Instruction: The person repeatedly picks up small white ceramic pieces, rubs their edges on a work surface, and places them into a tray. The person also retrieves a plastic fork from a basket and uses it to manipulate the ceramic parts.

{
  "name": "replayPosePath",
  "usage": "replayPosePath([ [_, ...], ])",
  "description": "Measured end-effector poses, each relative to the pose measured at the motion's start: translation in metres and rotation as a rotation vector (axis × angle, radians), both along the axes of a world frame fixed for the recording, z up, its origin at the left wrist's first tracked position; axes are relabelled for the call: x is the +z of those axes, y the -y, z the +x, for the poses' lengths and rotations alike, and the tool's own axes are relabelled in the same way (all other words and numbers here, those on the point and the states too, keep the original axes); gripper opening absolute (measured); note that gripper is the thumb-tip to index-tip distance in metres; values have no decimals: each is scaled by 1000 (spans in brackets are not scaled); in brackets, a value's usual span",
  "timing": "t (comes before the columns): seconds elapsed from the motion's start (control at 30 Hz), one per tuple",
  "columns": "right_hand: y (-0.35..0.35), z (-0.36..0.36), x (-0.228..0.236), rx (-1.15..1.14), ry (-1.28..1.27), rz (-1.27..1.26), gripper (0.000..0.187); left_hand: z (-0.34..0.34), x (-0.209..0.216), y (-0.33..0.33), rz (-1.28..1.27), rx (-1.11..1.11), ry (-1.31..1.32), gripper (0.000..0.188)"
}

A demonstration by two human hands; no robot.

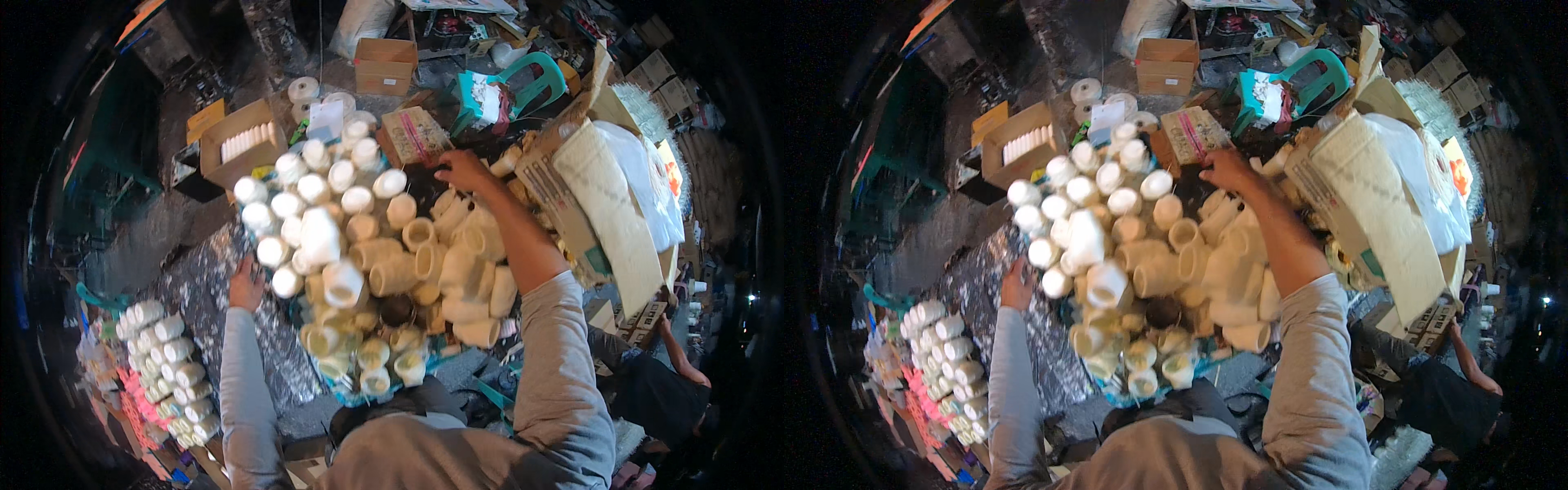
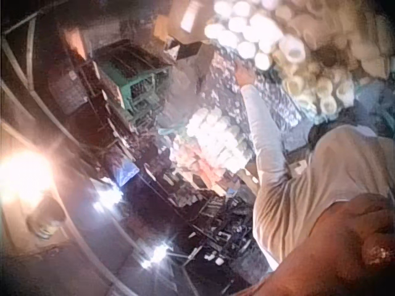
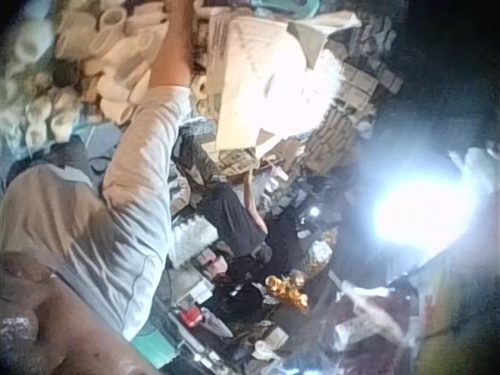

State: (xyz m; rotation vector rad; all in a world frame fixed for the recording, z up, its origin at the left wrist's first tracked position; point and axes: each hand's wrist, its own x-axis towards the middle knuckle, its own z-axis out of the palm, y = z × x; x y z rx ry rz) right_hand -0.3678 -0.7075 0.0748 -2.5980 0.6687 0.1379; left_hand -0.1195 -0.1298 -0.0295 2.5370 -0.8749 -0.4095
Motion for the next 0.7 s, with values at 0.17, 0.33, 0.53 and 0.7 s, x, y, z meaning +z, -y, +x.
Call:
replayPosePath([
  [0.17,61,47,-45,-19,-221,11,42,20,-51,0,-62,261,-127,54],
  [0.33,86,56,-56,87,-426,-28,43,21,-84,-6,-7,150,30,53],
  [0.53,77,56,-58,22,-642,86,32,9,-80,-11,160,127,40,82],
  [0.7,73,59,-52,40,-663,85,33,8,-81,-25,20,65,16,70],
])
